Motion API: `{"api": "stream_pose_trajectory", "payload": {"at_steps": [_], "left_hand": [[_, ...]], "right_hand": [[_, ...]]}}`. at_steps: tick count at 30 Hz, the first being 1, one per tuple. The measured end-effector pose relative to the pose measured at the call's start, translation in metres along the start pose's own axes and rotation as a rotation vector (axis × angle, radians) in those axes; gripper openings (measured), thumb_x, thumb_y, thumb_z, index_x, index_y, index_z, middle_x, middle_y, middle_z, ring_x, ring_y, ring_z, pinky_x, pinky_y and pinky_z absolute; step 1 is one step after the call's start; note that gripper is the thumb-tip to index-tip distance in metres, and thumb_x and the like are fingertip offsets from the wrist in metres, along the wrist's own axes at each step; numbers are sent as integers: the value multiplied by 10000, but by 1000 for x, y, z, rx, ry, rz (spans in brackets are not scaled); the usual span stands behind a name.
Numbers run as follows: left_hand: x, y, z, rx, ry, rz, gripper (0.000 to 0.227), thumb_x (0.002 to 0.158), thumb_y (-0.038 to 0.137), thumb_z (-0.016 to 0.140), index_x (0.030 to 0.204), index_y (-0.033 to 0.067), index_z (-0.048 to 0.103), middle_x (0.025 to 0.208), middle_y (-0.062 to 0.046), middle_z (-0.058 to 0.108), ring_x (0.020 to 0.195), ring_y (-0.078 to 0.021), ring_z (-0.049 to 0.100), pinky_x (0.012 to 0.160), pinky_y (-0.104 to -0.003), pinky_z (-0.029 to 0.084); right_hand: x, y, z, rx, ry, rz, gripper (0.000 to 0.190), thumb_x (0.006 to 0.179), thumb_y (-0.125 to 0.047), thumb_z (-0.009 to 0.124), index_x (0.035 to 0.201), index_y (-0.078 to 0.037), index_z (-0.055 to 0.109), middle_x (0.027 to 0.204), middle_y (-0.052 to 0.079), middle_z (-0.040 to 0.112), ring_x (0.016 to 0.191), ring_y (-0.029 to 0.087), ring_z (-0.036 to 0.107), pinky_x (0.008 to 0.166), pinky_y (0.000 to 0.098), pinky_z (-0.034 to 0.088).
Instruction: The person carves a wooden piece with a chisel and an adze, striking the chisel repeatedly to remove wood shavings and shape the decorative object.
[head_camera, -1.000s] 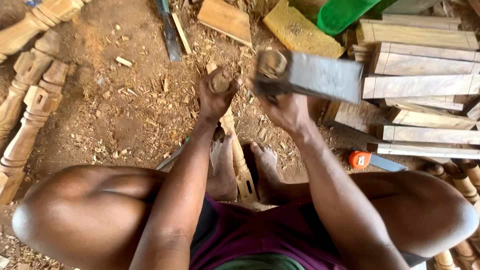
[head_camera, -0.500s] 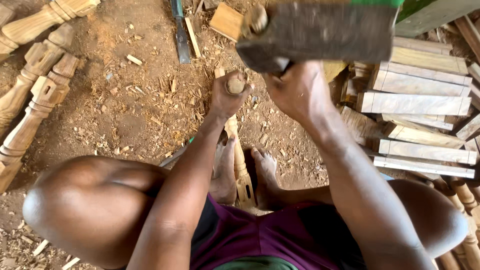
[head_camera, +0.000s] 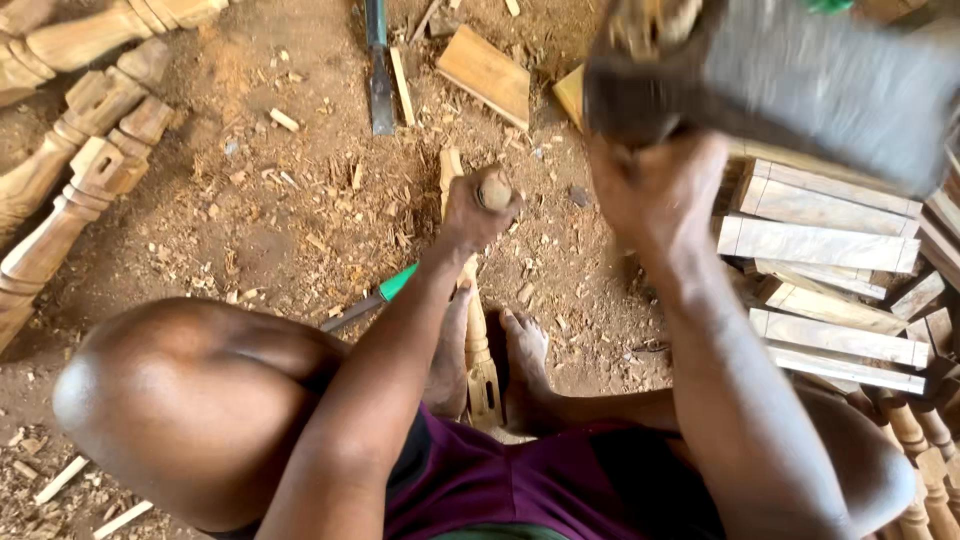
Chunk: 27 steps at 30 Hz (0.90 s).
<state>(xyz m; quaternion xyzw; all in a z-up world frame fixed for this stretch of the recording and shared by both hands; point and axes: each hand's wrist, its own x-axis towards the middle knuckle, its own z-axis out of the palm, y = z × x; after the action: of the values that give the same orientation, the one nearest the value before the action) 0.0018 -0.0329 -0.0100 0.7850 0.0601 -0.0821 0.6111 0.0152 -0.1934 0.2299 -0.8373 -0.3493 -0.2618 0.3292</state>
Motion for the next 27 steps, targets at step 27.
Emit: {"api": "stream_pose_trajectory", "payload": {"at_steps": [27], "left_hand": [[34,3,-26,-109,82,278,372,820,111,815,1154,28,676,957,-132,790,837,-191,778,714,-340,638]], "right_hand": [[-129,52,73,-125,-547,436,230,1017,-109,589,1215,-29,673,1000,196,748,682,235,731,573,377,625]]}}
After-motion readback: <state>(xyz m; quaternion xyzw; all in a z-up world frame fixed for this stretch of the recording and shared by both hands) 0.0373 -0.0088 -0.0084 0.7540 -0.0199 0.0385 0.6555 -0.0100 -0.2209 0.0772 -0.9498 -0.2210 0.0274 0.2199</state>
